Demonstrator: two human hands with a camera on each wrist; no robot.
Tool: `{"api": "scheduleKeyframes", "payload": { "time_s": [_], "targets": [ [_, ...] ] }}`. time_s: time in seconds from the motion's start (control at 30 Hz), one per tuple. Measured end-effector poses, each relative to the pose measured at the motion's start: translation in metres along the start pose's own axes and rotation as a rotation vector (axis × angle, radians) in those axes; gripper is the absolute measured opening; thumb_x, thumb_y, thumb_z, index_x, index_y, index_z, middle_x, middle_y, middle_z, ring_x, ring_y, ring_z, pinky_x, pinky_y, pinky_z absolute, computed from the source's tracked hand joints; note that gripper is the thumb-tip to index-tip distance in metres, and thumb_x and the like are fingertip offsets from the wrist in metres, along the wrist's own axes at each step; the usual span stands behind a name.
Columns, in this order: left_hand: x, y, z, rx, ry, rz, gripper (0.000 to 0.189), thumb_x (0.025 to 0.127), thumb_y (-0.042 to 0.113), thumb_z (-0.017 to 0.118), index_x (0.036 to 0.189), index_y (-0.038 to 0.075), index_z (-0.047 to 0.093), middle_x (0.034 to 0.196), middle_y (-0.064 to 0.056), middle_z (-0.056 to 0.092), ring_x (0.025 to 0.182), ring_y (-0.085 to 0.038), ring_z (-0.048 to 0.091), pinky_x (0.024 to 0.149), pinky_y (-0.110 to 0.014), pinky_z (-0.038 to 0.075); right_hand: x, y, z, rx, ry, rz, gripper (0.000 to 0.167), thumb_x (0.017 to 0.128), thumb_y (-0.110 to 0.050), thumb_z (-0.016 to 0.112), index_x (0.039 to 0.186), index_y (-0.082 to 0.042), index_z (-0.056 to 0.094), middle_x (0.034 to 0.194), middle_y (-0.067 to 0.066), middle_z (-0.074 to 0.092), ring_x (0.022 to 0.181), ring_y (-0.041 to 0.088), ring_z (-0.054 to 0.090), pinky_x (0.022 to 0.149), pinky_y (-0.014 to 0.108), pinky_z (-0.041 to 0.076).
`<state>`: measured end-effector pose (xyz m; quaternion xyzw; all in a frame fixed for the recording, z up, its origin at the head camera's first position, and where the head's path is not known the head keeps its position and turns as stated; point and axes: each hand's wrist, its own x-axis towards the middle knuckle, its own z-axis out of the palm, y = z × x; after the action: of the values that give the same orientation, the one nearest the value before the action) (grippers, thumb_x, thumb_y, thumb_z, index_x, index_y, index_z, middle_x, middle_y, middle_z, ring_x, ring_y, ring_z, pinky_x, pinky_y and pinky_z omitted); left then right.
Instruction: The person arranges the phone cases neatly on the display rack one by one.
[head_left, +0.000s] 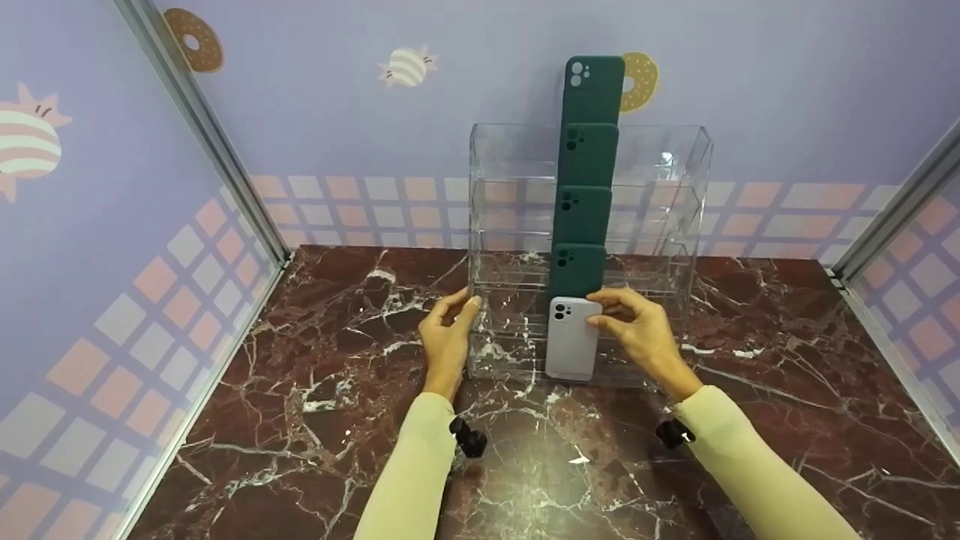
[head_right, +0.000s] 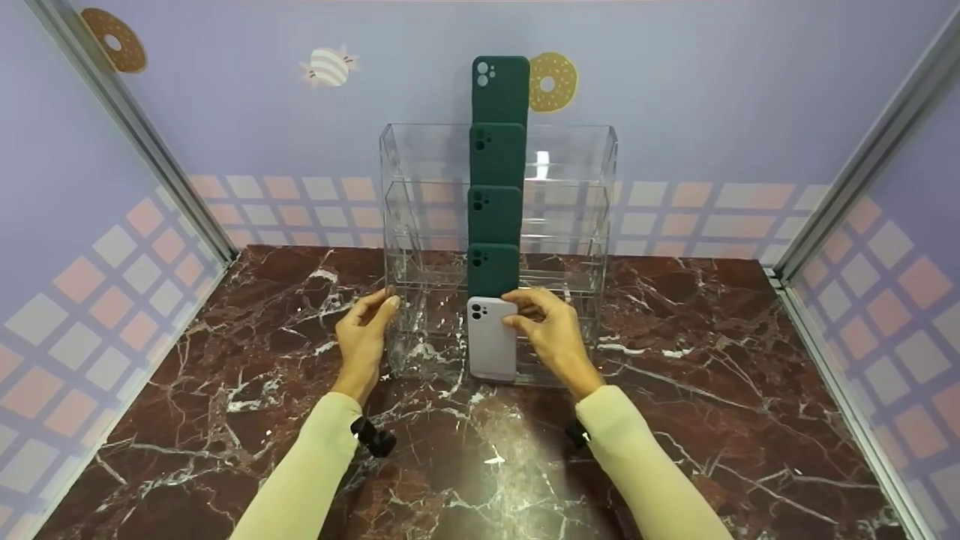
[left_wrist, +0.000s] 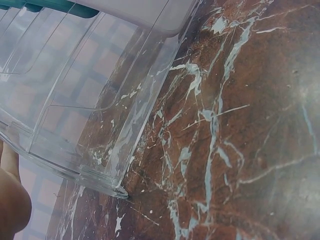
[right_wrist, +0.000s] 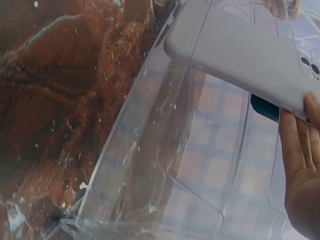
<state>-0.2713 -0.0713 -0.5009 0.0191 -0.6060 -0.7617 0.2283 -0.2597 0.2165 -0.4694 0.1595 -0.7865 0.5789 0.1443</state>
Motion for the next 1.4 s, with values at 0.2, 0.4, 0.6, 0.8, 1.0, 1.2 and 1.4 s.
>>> {"api": "scheduleKeyframes", "payload": {
  "time_s": [0.2, 0.4, 0.6, 0.8, 1.0, 1.2, 1.4],
  "targets": [
    [-0.001, 0.000, 0.001, -0.002, -0.002, 0.006, 0.025, 0.093, 0.003, 0.080, 0.117, -0.004, 0.077, 0.104, -0.009, 0.077, 0.091, -0.015, 0.071, 0.082, -0.024, 0.056, -0.002, -0.001, 0.005, -0.025, 0.052, -0.008, 0.033, 0.082, 0.014, 0.083, 0.113, 0.006, 0.077, 0.104, 0.021, 0.073, 0.087, 0.017, 0.071, 0.075, 0.018, 0.057],
    [-0.002, 0.000, 0.001, -0.001, -0.014, 0.012, 0.025, 0.094, 0.003, 0.080, 0.117, -0.004, 0.077, 0.104, -0.009, 0.077, 0.092, -0.015, 0.071, 0.083, -0.024, 0.056, -0.007, -0.028, 0.005, -0.030, 0.040, -0.029, 0.031, 0.082, 0.019, 0.080, 0.112, 0.012, 0.074, 0.103, 0.025, 0.072, 0.087, 0.023, 0.072, 0.075, 0.019, 0.058],
    [-0.003, 0.000, 0.000, 0.020, -0.017, 0.005, 0.025, 0.095, 0.005, 0.079, 0.118, -0.003, 0.077, 0.105, -0.009, 0.077, 0.092, -0.015, 0.071, 0.079, -0.025, 0.056, -0.009, -0.025, 0.005, -0.075, 0.049, -0.067, 0.031, 0.083, 0.016, 0.081, 0.114, 0.011, 0.075, 0.103, 0.024, 0.068, 0.090, 0.025, 0.072, 0.081, 0.020, 0.058],
    [-0.003, -0.002, 0.002, 0.019, -0.005, 0.005, 0.024, 0.094, 0.004, 0.080, 0.117, -0.003, 0.078, 0.103, -0.010, 0.078, 0.089, -0.015, 0.071, 0.078, -0.024, 0.056, -0.009, 0.001, 0.001, -0.033, 0.063, -0.056, 0.036, 0.084, 0.008, 0.084, 0.118, 0.001, 0.079, 0.102, 0.016, 0.066, 0.093, 0.023, 0.072, 0.082, 0.021, 0.059],
    [-0.004, -0.001, 0.004, 0.006, -0.001, 0.001, 0.023, 0.094, 0.003, 0.080, 0.115, -0.004, 0.078, 0.103, -0.011, 0.078, 0.088, -0.015, 0.071, 0.078, -0.024, 0.056, -0.014, 0.000, -0.005, 0.005, 0.076, -0.046, 0.038, 0.084, 0.008, 0.085, 0.121, 0.002, 0.078, 0.104, 0.019, 0.067, 0.093, 0.023, 0.071, 0.082, 0.025, 0.061],
    [-0.007, 0.002, 0.004, 0.038, -0.025, -0.001, 0.026, 0.095, 0.007, 0.080, 0.118, -0.004, 0.077, 0.111, -0.016, 0.077, 0.094, -0.017, 0.071, 0.081, -0.024, 0.056, -0.019, -0.006, -0.020, -0.021, 0.092, -0.069, 0.035, 0.087, 0.004, 0.084, 0.122, 0.000, 0.078, 0.105, 0.016, 0.069, 0.092, 0.017, 0.071, 0.083, 0.026, 0.060],
    [-0.004, 0.011, -0.005, 0.206, -0.073, 0.025, 0.028, 0.096, 0.016, 0.082, 0.118, 0.000, 0.079, 0.112, -0.014, 0.078, 0.097, -0.020, 0.075, 0.083, -0.023, 0.057, -0.022, -0.018, -0.040, -0.177, 0.138, -0.183, 0.034, 0.087, 0.007, 0.083, 0.120, 0.002, 0.078, 0.102, 0.016, 0.072, 0.089, 0.012, 0.068, 0.079, 0.016, 0.056]
  ]
}}
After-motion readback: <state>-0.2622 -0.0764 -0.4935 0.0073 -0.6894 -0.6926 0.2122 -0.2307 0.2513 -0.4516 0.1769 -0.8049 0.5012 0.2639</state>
